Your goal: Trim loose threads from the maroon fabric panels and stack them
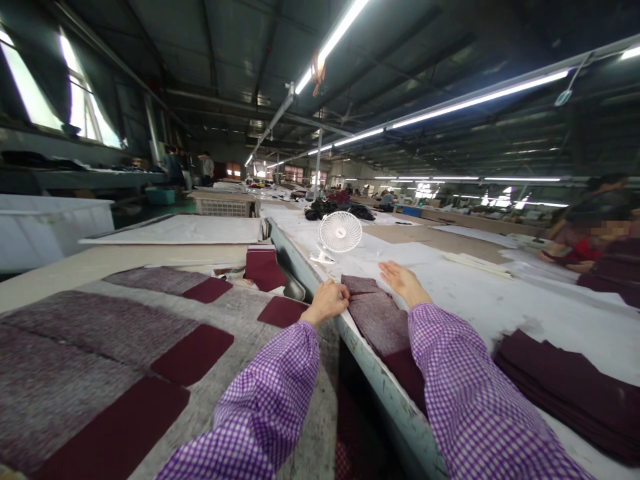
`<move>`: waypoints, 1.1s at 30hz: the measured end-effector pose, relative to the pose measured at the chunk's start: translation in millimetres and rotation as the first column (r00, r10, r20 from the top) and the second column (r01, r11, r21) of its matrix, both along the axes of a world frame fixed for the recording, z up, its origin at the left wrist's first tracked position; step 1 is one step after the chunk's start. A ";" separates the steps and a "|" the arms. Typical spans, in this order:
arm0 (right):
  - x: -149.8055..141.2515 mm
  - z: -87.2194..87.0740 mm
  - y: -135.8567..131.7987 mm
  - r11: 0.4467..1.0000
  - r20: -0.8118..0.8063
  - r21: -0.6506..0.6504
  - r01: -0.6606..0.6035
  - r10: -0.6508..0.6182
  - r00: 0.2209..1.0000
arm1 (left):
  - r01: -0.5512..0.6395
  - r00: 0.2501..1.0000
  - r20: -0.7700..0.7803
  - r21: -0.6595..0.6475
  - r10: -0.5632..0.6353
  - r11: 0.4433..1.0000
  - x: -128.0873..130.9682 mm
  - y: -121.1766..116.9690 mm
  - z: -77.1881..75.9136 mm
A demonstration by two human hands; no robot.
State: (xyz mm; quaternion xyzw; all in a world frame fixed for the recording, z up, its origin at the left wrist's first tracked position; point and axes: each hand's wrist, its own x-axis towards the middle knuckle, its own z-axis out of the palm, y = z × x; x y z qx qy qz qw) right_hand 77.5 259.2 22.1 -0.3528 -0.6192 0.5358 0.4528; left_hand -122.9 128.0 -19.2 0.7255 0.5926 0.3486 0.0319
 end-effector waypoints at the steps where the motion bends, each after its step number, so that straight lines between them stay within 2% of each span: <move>1: 4.5 6.8 -1.0 0.999 -0.005 0.018 0.035 -0.035 0.999 | -0.008 1.000 0.002 0.000 0.008 1.000 0.3 0.0 -0.6; 3: 15.7 23.4 -8.6 0.997 0.022 0.041 0.064 -0.065 0.998 | -0.021 1.000 0.007 -0.004 0.021 1.000 0.9 0.3 -1.9; 5: 29.2 41.8 -26.7 0.999 0.105 0.037 0.032 -0.036 0.994 | -0.028 0.999 0.019 -0.008 0.029 1.000 1.7 1.0 -2.8; 6: 35.9 50.5 -40.7 1.000 0.157 0.018 0.001 -0.004 0.988 | -0.029 0.999 0.029 -0.011 0.029 1.000 2.1 1.3 -3.1; 8: 47.1 63.9 -78.2 0.991 0.328 -0.034 -0.131 0.135 0.935 | -0.026 0.998 0.061 -0.019 0.027 0.999 2.9 1.3 -3.3; 9: 51.0 67.6 -100.7 0.975 0.427 -0.065 -0.214 0.221 0.877 | -0.022 0.996 0.082 -0.026 0.024 0.999 3.2 1.0 -3.4; 10: 53.7 68.8 -124.4 0.918 0.613 -0.092 -0.385 0.357 0.705 | -0.015 0.994 0.106 -0.035 0.019 0.999 3.4 0.6 -3.5; 11: 55.4 67.5 -148.1 0.855 0.745 -0.073 -0.513 0.389 0.542 | -0.007 0.991 0.133 -0.045 0.013 0.999 3.5 0.2 -3.7; 12: 56.3 63.6 -170.6 0.803 0.842 0.013 -0.596 0.313 0.440 | 0.003 0.987 0.163 -0.056 0.006 0.998 3.5 -0.1 -3.9; 13: 56.9 57.6 -190.6 0.740 0.902 0.115 -0.662 0.202 0.382 | 0.014 0.981 0.194 -0.068 0.000 0.998 3.1 -0.1 -4.3; 14: 57.3 50.3 -207.3 0.691 0.929 0.198 -0.696 0.094 0.357 | 0.026 0.974 0.228 -0.081 -0.006 0.996 2.5 0.3 -4.6; 16: 58.1 34.8 -229.3 0.636 0.933 0.326 -0.699 -0.097 0.347 | 0.061 0.953 0.301 -0.120 -0.023 0.991 -0.4 2.7 -4.7; 19: 59.6 20.1 -237.5 0.634 0.922 0.383 -0.672 -0.216 0.321 | 0.161 0.902 0.428 -0.193 -0.064 0.968 -9.7 10.1 -1.9; 23: 62.1 19.7 -230.8 0.630 0.923 0.377 -0.679 -0.192 0.334 | 0.301 0.803 0.585 -0.231 -0.115 0.925 -28.8 20.6 6.5; 26: 64.1 21.0 -229.5 0.645 0.921 0.377 -0.665 -0.181 0.346 | 0.357 0.734 0.668 -0.227 -0.121 0.906 -40.9 26.0 9.4; 30: 65.0 18.5 -231.8 0.660 0.914 0.386 -0.644 -0.183 0.361 | 0.360 0.683 0.726 -0.239 -0.080 0.902 -44.1 30.0 8.8; 33: 64.8 17.1 -231.9 0.666 0.909 0.397 -0.631 -0.190 0.371 | 0.319 0.691 0.723 -0.282 -0.019 0.905 -36.8 28.4 11.7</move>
